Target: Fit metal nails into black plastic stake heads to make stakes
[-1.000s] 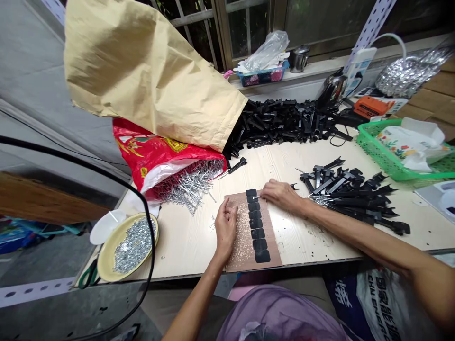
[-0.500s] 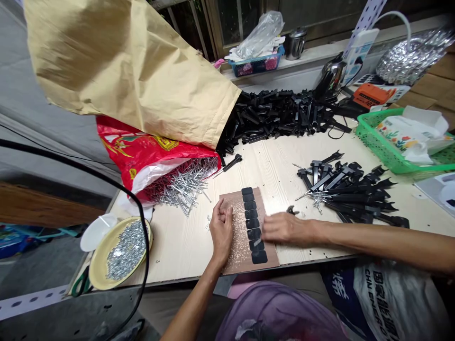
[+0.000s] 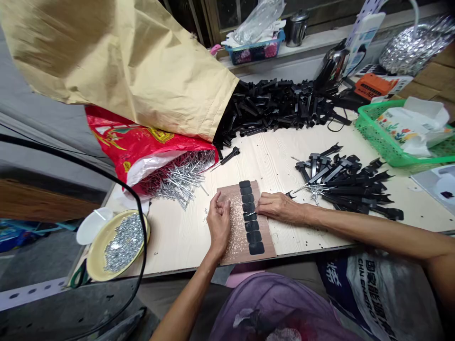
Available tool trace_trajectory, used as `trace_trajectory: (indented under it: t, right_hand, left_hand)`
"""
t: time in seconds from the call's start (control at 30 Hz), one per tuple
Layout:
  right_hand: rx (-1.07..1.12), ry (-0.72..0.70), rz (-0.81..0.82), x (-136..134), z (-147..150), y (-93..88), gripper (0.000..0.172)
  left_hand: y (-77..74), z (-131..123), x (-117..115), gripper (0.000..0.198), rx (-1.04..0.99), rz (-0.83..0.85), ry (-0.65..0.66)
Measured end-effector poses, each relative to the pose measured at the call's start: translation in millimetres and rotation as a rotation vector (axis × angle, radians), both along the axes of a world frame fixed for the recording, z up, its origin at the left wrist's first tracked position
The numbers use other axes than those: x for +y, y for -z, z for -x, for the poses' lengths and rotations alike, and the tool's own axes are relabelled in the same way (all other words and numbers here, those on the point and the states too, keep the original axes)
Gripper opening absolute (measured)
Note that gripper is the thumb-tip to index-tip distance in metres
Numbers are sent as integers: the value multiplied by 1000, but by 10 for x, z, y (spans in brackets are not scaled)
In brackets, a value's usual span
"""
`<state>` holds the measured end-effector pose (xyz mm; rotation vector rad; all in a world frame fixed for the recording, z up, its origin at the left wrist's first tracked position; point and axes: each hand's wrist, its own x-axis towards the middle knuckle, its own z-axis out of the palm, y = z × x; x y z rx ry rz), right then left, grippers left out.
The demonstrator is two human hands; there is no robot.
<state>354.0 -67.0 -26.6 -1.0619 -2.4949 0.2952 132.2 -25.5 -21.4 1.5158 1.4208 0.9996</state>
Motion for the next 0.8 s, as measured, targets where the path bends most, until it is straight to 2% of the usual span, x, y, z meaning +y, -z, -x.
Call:
trace_trajectory:
  t: [0.1,0.17,0.3,0.33,0.43,0.5,0.57,0.67,0.8]
  right_hand:
    - [24,6,44,-54,60,-11,30]
    - [35,-38,82,-132,110,-53,30]
    - [-62,-192,129,-318,-13,-283,29]
    - [-110,-171,119,-333,-122,-375,29]
    - [-297,17,49,-225,-531,-690,33]
    - [-382,121,-20,-18,-717,-863,36]
    - [-390,195,-94,290,-718,-927,34]
    - [-289,229,-194,883,-374,-746,30]
    - [-213,184,-274,1617,263,-230,25]
  left_hand:
    - [13,7,-10,52,31,-6,1]
    - [6,17,-20,52,38,-19,3]
    - [-19,51,-34,49,44,-38,16]
    - [-22,60,-34,48,41,-35,18]
    - [-15,76,-29,48,26,-25,14]
    - [4,73,-29,46,11,-15,14]
    - [26,68,-31,44,-6,-9,15]
    - [49,114,-20,38,-35,-26,19]
    - [44,438,68,29,9,-104,-48]
